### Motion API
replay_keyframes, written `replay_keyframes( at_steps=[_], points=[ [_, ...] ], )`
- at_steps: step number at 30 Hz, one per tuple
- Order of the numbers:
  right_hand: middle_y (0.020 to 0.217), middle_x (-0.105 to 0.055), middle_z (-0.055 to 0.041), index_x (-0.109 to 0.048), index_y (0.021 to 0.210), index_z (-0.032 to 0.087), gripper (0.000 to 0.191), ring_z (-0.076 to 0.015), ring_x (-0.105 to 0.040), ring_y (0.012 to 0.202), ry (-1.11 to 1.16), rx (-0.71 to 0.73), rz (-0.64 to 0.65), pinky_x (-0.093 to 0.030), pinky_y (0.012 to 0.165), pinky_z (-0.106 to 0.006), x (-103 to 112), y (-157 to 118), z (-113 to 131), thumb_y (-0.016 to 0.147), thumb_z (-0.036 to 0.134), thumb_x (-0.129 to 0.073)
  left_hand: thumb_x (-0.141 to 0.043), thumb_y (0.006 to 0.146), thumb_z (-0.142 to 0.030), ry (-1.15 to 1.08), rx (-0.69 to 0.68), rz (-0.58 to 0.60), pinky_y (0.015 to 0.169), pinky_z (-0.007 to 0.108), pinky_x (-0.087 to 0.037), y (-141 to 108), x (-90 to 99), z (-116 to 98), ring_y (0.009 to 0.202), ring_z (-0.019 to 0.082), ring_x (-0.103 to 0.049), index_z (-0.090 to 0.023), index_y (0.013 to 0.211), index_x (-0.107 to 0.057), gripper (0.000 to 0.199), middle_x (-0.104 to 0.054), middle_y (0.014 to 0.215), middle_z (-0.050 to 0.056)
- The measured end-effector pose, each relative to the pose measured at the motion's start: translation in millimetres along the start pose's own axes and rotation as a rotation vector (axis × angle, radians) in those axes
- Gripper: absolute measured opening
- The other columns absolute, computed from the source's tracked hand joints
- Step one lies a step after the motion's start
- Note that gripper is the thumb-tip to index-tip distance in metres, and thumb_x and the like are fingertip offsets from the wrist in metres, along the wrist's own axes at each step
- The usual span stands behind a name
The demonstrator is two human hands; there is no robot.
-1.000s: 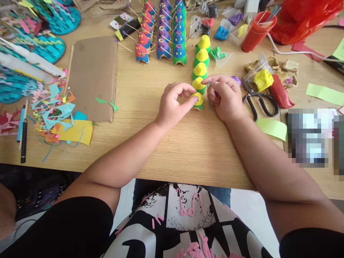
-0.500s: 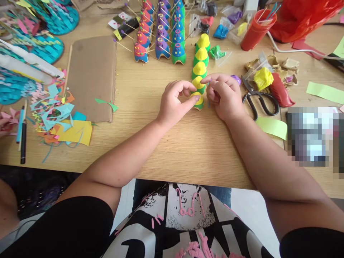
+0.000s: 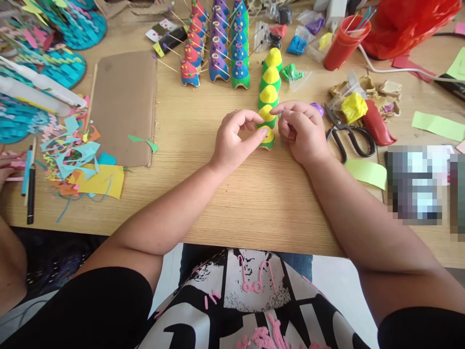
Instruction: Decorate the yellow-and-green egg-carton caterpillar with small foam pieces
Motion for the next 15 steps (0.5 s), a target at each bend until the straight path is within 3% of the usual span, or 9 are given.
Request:
replay_keyframes(
  at_steps=[8, 15],
  points=[
    [0.053, -0.037, 0.006, -0.067, 0.084, 0.027, 0.046, -0.012, -0.028, 0.047, -0.009, 0.008, 0.032, -0.023, 0.043, -0.031, -0.6, 1.5, -0.9, 0.09, 0.072, -0.072, -0.084, 0.094, -0.038, -0.071, -0.075, -0.036, 0.099, 0.041, -0.058, -0.5, -4.0, 4.2, 0.099, 0.02, -0.071, -0.028, 0.11, -0.072, 0.023, -0.076, 0.102, 0.001],
    [0.054, -0.039, 0.0055, -0.066, 0.079, 0.025, 0.04, -0.0111, -0.026, 0.051, 0.033, -0.013, 0.009, -0.019, 0.048, -0.031, -1.2, 1.5, -0.6, 0.083, 0.063, -0.077, -0.07, 0.105, -0.051, -0.084, -0.102, -0.068, 0.101, 0.044, -0.057, -0.2, -1.0, 3.9, 0.097, 0.019, -0.071, -0.028, 0.109, -0.07, 0.023, -0.076, 0.102, 0.001]
  ],
)
Point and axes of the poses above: each hand's wrist, its own y-axis towards the middle knuckle, its own x-axis out of the back of the hand, z = x × y, the point moved 5 cm from there along y, towards the middle knuckle
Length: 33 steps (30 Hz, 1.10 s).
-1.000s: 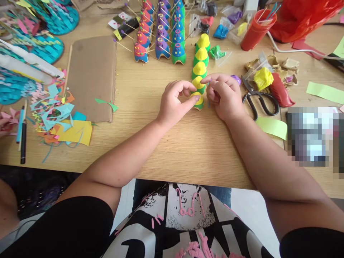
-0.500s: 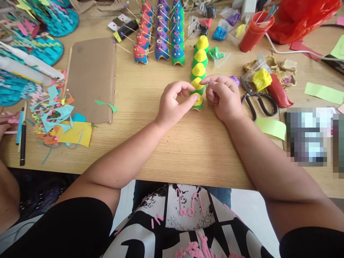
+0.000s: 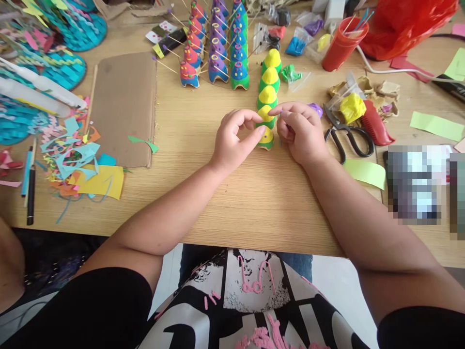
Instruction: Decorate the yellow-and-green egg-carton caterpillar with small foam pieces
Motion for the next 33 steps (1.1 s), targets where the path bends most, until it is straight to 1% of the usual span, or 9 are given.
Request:
replay_keyframes(
  at_steps=[3, 6, 9, 11, 14, 17, 22, 27, 33],
  points=[
    [0.055, -0.039, 0.0053, -0.067, 0.079, 0.024, 0.039, -0.0107, -0.027, 0.052, 0.011, -0.013, 0.008, -0.02, 0.048, -0.031, 0, 0, 0, 0.082, 0.061, -0.078, -0.068, 0.105, -0.054, 0.095, -0.064, 0.025, 0.104, 0.048, -0.056, -1, 0.7, -9, 0.103, 0.022, -0.07, -0.029, 0.111, -0.068, 0.026, -0.075, 0.104, 0.003],
    [0.057, -0.039, 0.0049, -0.067, 0.082, 0.025, 0.042, -0.0111, -0.028, 0.053, -0.023, -0.035, 0.004, -0.021, 0.048, -0.031, 2, 0, -2, 0.083, 0.065, -0.077, -0.07, 0.102, -0.053, 0.186, -0.116, 0.056, 0.112, 0.054, -0.051, -3, -4.1, -16, 0.117, 0.03, -0.068, -0.029, 0.117, -0.067, 0.029, -0.071, 0.113, 0.006],
    [0.058, -0.039, 0.0043, -0.067, 0.085, 0.026, 0.044, -0.0115, -0.028, 0.053, -0.064, -0.044, -0.006, -0.023, 0.047, -0.03, 3, 0, -4, 0.086, 0.069, -0.076, -0.072, 0.101, -0.05, 0.232, -0.144, 0.047, 0.118, 0.057, -0.045, -4, -10.8, -17, 0.13, 0.036, -0.063, -0.028, 0.125, -0.064, 0.033, -0.068, 0.12, 0.009],
    [0.058, -0.04, 0.004, -0.068, 0.085, 0.026, 0.044, -0.0115, -0.03, 0.053, -0.066, -0.032, -0.005, -0.025, 0.047, -0.03, 3, 1, -5, 0.087, 0.07, -0.075, -0.071, 0.102, -0.048, 0.25, -0.147, 0.048, 0.119, 0.057, -0.044, -4, -14.9, -16, 0.133, 0.037, -0.061, -0.028, 0.127, -0.062, 0.033, -0.067, 0.122, 0.01],
    [0.058, -0.04, 0.0041, -0.069, 0.087, 0.026, 0.045, -0.0115, -0.032, 0.052, -0.049, -0.013, 0.003, -0.028, 0.047, -0.03, 3, 1, -6, 0.088, 0.07, -0.075, -0.068, 0.103, -0.044, 0.273, -0.145, 0.062, 0.119, 0.057, -0.045, -4, -18.7, -15, 0.131, 0.036, -0.062, -0.028, 0.128, -0.06, 0.031, -0.067, 0.124, 0.01],
    [0.057, -0.039, 0.0048, -0.069, 0.087, 0.025, 0.045, -0.0116, -0.032, 0.052, -0.041, -0.017, -0.002, -0.027, 0.047, -0.029, 4, 1, -7, 0.088, 0.07, -0.076, -0.065, 0.104, -0.039, 0.299, -0.152, 0.068, 0.114, 0.054, -0.048, -4, -19.9, -17, 0.124, 0.034, -0.065, -0.027, 0.127, -0.059, 0.027, -0.068, 0.123, 0.01],
    [0.056, -0.037, 0.0059, -0.065, 0.08, 0.025, 0.049, -0.0109, -0.03, 0.052, -0.012, 0.002, 0.0, -0.026, 0.046, -0.029, 2, 0, -4, 0.086, 0.073, -0.075, -0.06, 0.106, -0.037, 0.328, -0.165, 0.064, 0.107, 0.048, -0.051, -3, -20.4, -20, 0.114, 0.029, -0.067, -0.027, 0.126, -0.057, 0.023, -0.07, 0.12, 0.009],
    [0.056, -0.038, 0.0064, -0.066, 0.082, 0.025, 0.047, -0.0106, -0.028, 0.051, -0.006, -0.015, 0.004, -0.024, 0.045, -0.03, 1, -1, -2, 0.087, 0.071, -0.075, -0.051, 0.111, -0.044, 0.295, -0.168, 0.05, 0.104, 0.046, -0.053, -3, -20.1, -19, 0.112, 0.027, -0.068, -0.028, 0.126, -0.057, 0.022, -0.07, 0.117, 0.008],
    [0.056, -0.037, 0.0064, -0.065, 0.082, 0.025, 0.051, -0.0106, -0.029, 0.05, 0.008, 0.002, 0.009, -0.025, 0.045, -0.03, 2, 0, -3, 0.086, 0.075, -0.075, -0.034, 0.116, -0.056, 0.122, -0.135, -0.016, 0.109, 0.047, -0.056, 0, -13.8, -11, 0.119, 0.025, -0.071, -0.031, 0.124, -0.058, 0.036, -0.068, 0.115, 0.005]
  ],
)
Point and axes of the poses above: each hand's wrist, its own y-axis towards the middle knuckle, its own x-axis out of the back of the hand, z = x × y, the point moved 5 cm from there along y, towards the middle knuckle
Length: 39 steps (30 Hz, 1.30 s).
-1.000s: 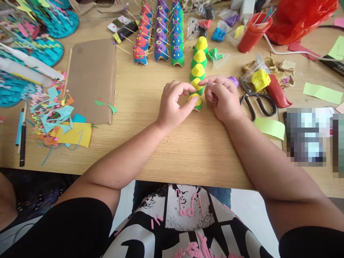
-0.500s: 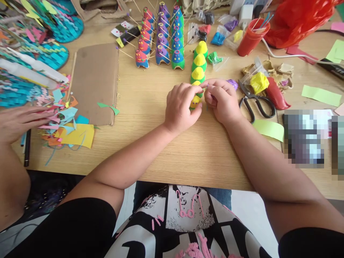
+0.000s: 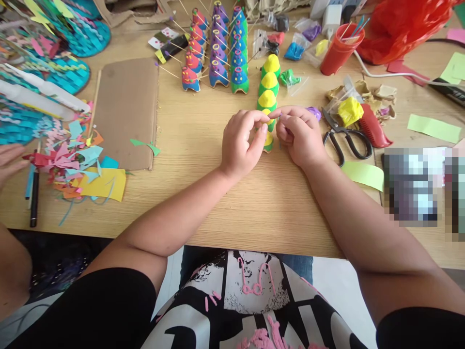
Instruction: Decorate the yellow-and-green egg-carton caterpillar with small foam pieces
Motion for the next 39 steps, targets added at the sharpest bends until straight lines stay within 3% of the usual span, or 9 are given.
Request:
replay_keyframes(
  at_steps=[3, 7, 13, 19, 25, 31, 34, 39],
  points=[
    [0.055, -0.037, 0.0066, -0.068, 0.087, 0.025, 0.051, -0.0107, -0.03, 0.05, 0.015, 0.002, 0.012, -0.026, 0.045, -0.029, -1, -1, 2, 0.085, 0.076, -0.076, -0.035, 0.116, -0.058, -0.044, 0.027, -0.045, 0.111, 0.047, -0.056, 3, 5.4, 4, 0.114, 0.023, -0.072, -0.03, 0.114, -0.062, 0.039, -0.068, 0.107, 0.003],
    [0.056, -0.035, 0.0063, -0.067, 0.089, 0.027, 0.048, -0.0113, -0.029, 0.051, -0.013, -0.002, 0.007, -0.024, 0.044, -0.03, -3, -2, 5, 0.088, 0.074, -0.074, -0.047, 0.114, -0.053, -0.055, 0.066, -0.041, 0.102, 0.045, -0.058, 6, 7.9, 3, 0.104, 0.022, -0.072, -0.028, 0.099, -0.063, 0.033, -0.07, 0.098, 0.003],
    [0.057, -0.034, 0.0058, -0.065, 0.087, 0.028, 0.046, -0.0123, -0.027, 0.05, -0.096, -0.042, -0.016, -0.024, 0.045, -0.032, -1, -2, 3, 0.09, 0.072, -0.072, -0.071, 0.1, -0.039, 0.005, 0.063, 0.05, 0.099, 0.046, -0.058, 4, -0.9, -7, 0.108, 0.025, -0.069, -0.029, 0.108, -0.062, 0.016, -0.073, 0.108, 0.005],
    [0.058, -0.036, 0.0044, -0.063, 0.08, 0.027, 0.054, -0.0123, -0.03, 0.052, -0.098, -0.042, -0.037, -0.023, 0.046, -0.031, 1, -1, 1, 0.085, 0.08, -0.072, -0.069, 0.097, -0.025, 0.017, 0.059, 0.062, 0.098, 0.047, -0.057, 2, -4.4, -7, 0.107, 0.025, -0.069, -0.029, 0.11, -0.059, 0.016, -0.071, 0.108, 0.004],
    [0.059, -0.036, 0.0048, -0.063, 0.081, 0.026, 0.05, -0.0112, -0.029, 0.051, -0.056, -0.023, -0.012, -0.022, 0.046, -0.031, 0, 0, 0, 0.087, 0.075, -0.073, -0.061, 0.107, -0.033, -0.042, 0.063, 0.02, 0.096, 0.045, -0.059, 3, -3.8, -9, 0.106, 0.023, -0.07, -0.029, 0.11, -0.06, 0.006, -0.072, 0.107, 0.004],
    [0.058, -0.036, 0.0042, -0.067, 0.083, 0.027, 0.054, -0.012, -0.029, 0.051, -0.073, -0.028, -0.032, -0.023, 0.047, -0.032, 0, 0, 0, 0.085, 0.081, -0.072, -0.045, 0.115, -0.049, -0.077, 0.125, -0.008, 0.095, 0.041, -0.06, 6, 1.0, -2, 0.105, 0.02, -0.072, -0.03, 0.1, -0.063, 0.029, -0.073, 0.102, 0.004],
    [0.058, -0.037, 0.0035, -0.068, 0.082, 0.027, 0.056, -0.0124, -0.029, 0.051, -0.074, -0.031, -0.034, -0.024, 0.047, -0.032, 0, -1, 1, 0.083, 0.083, -0.071, -0.05, 0.114, -0.047, -0.105, 0.114, 0.004, 0.097, 0.042, -0.059, 7, 1.7, 0, 0.103, 0.02, -0.071, -0.03, 0.096, -0.062, 0.028, -0.073, 0.098, 0.003],
    [0.057, -0.037, 0.0039, -0.069, 0.085, 0.028, 0.057, -0.0128, -0.031, 0.051, -0.082, -0.035, -0.036, -0.028, 0.047, -0.032, 2, 0, -1, 0.082, 0.085, -0.07, -0.065, 0.103, -0.033, -0.104, 0.109, 0.055, 0.099, 0.045, -0.06, 5, -3.2, 0, 0.109, 0.023, -0.072, -0.028, 0.105, -0.063, 0.005, -0.073, 0.107, 0.004]
  ],
)
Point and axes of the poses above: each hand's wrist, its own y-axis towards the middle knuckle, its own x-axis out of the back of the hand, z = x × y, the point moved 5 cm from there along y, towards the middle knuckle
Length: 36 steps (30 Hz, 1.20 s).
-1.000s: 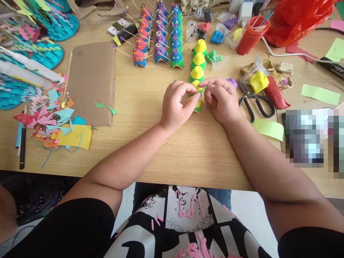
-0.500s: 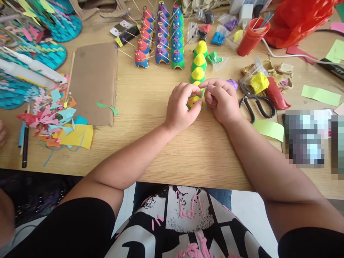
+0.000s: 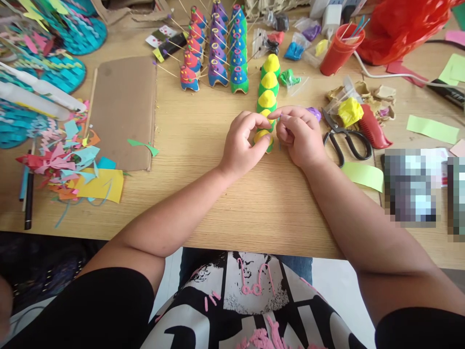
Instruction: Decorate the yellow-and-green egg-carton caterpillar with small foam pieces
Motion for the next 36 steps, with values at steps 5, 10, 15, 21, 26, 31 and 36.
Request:
replay_keyframes(
  at_steps=[5, 10, 15, 21, 26, 31, 36],
  points=[
    [0.057, -0.037, 0.0038, -0.065, 0.079, 0.028, 0.055, -0.0124, -0.031, 0.051, 0.016, 0.021, 0.02, -0.025, 0.047, -0.032, 0, 0, 0, 0.083, 0.082, -0.072, -0.064, 0.097, -0.019, 0.004, -0.033, -0.024, 0.092, 0.041, -0.061, -1, -2.4, -4, 0.103, 0.021, -0.071, -0.027, 0.104, -0.06, 0.012, -0.073, 0.105, 0.003],
    [0.057, -0.036, 0.004, -0.063, 0.078, 0.028, 0.059, -0.0129, -0.029, 0.052, -0.013, -0.01, 0.003, -0.022, 0.048, -0.032, -1, -1, 2, 0.08, 0.086, -0.07, -0.065, 0.098, -0.019, 0.031, -0.043, -0.023, 0.091, 0.041, -0.062, -1, -4.3, -3, 0.103, 0.021, -0.072, -0.028, 0.106, -0.059, 0.013, -0.073, 0.106, 0.003],
    [0.057, -0.036, 0.004, -0.063, 0.078, 0.027, 0.058, -0.0131, -0.028, 0.053, -0.003, -0.01, -0.001, -0.021, 0.048, -0.032, -2, -1, 4, 0.079, 0.085, -0.072, -0.066, 0.102, -0.027, 0.073, -0.039, -0.032, 0.09, 0.041, -0.062, -2, -4.5, -3, 0.103, 0.021, -0.071, -0.028, 0.106, -0.06, 0.007, -0.074, 0.106, 0.003],
    [0.057, -0.038, 0.0039, -0.062, 0.078, 0.027, 0.054, -0.0119, -0.028, 0.051, -0.013, 0.027, 0.004, -0.021, 0.048, -0.033, -2, -1, 3, 0.086, 0.079, -0.071, -0.054, 0.112, -0.049, 0.04, 0.013, -0.08, 0.092, 0.039, -0.062, -2, -3.8, 4, 0.102, 0.019, -0.072, -0.028, 0.107, -0.064, 0.023, -0.072, 0.104, 0.004],
    [0.057, -0.038, 0.0043, -0.063, 0.078, 0.026, 0.053, -0.0113, -0.026, 0.051, 0.001, 0.029, -0.011, -0.021, 0.048, -0.032, 0, -2, 3, 0.086, 0.078, -0.071, -0.039, 0.113, -0.064, -0.058, 0.09, -0.164, 0.098, 0.043, -0.061, 0, 0.8, 21, 0.108, 0.022, -0.073, -0.029, 0.109, -0.069, 0.046, -0.07, 0.103, 0.004],
    [0.055, -0.037, 0.0044, -0.064, 0.079, 0.027, 0.057, -0.0127, -0.027, 0.051, -0.025, 0.007, -0.031, -0.021, 0.048, -0.032, 1, -2, 4, 0.083, 0.083, -0.069, -0.039, 0.114, -0.061, -0.011, 0.023, -0.086, 0.102, 0.043, -0.06, 2, 13.6, 7, 0.105, 0.021, -0.072, -0.028, 0.099, -0.073, 0.049, -0.074, 0.1, 0.005],
    [0.055, -0.036, 0.0057, -0.064, 0.078, 0.026, 0.054, -0.0109, -0.022, 0.049, 0.009, 0.037, -0.006, -0.017, 0.049, -0.033, -1, -2, 6, 0.085, 0.08, -0.071, -0.058, 0.11, -0.05, 0.067, -0.066, -0.026, 0.101, 0.043, -0.059, 0, 23.4, 1, 0.104, 0.022, -0.072, -0.028, 0.101, -0.074, 0.029, -0.075, 0.101, 0.004]
  ],
)
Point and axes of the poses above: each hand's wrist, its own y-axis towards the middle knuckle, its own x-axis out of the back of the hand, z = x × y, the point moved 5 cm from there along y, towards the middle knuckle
